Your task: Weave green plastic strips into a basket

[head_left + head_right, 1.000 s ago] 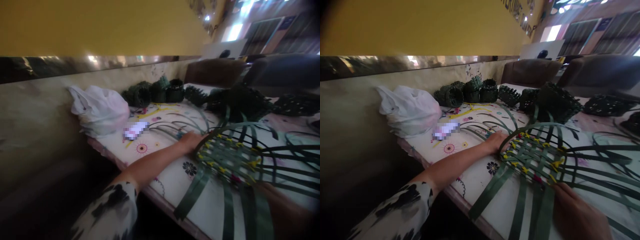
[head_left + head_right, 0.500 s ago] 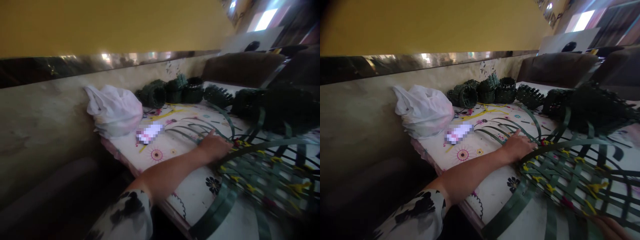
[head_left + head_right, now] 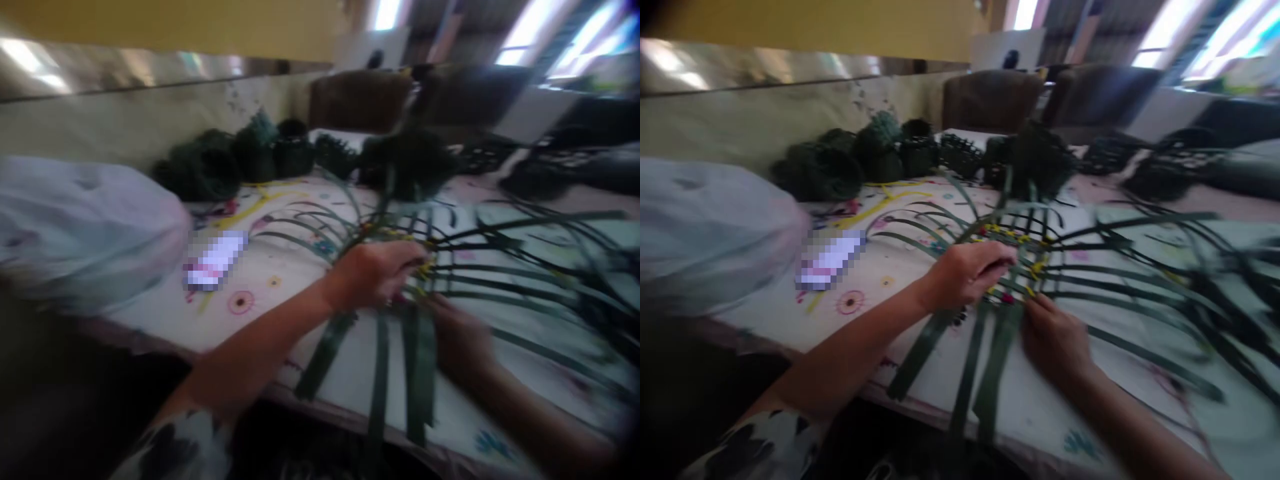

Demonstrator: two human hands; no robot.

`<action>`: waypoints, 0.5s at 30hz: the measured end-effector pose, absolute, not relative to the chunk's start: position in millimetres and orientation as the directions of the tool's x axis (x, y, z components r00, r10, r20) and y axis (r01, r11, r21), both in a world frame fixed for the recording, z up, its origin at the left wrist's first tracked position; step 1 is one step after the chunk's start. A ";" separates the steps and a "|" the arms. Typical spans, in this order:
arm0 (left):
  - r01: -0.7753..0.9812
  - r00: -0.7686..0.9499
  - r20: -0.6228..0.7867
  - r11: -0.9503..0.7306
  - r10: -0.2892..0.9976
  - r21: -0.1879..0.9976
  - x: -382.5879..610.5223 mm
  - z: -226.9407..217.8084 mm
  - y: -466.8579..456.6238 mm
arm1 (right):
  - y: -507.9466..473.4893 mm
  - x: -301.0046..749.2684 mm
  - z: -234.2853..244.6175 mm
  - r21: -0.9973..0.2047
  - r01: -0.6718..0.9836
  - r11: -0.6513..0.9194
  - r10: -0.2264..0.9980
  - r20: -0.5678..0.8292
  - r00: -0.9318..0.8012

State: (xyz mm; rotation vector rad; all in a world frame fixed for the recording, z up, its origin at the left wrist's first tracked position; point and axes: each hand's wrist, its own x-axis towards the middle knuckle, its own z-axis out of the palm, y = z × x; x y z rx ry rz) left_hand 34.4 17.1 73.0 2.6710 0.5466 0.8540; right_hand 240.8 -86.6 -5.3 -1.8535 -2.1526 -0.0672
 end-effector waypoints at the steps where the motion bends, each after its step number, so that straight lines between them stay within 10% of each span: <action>1: 0.246 0.804 0.424 -0.882 0.417 0.401 41.6 64.9 18.1 | -85.5 241.9 -6.6 -0.165 0.976 0.144 0.963 0.248 -0.100; 6: 0.306 0.908 0.121 -0.832 0.401 0.462 63.5 31.7 24.4 | -77.2 242.1 -4.2 -0.140 0.980 0.143 0.968 0.225 -0.109; 15: 0.238 0.939 0.067 -0.777 0.338 0.582 60.3 43.4 21.2 | -77.6 246.9 0.4 -0.249 0.950 0.189 0.961 0.244 -0.127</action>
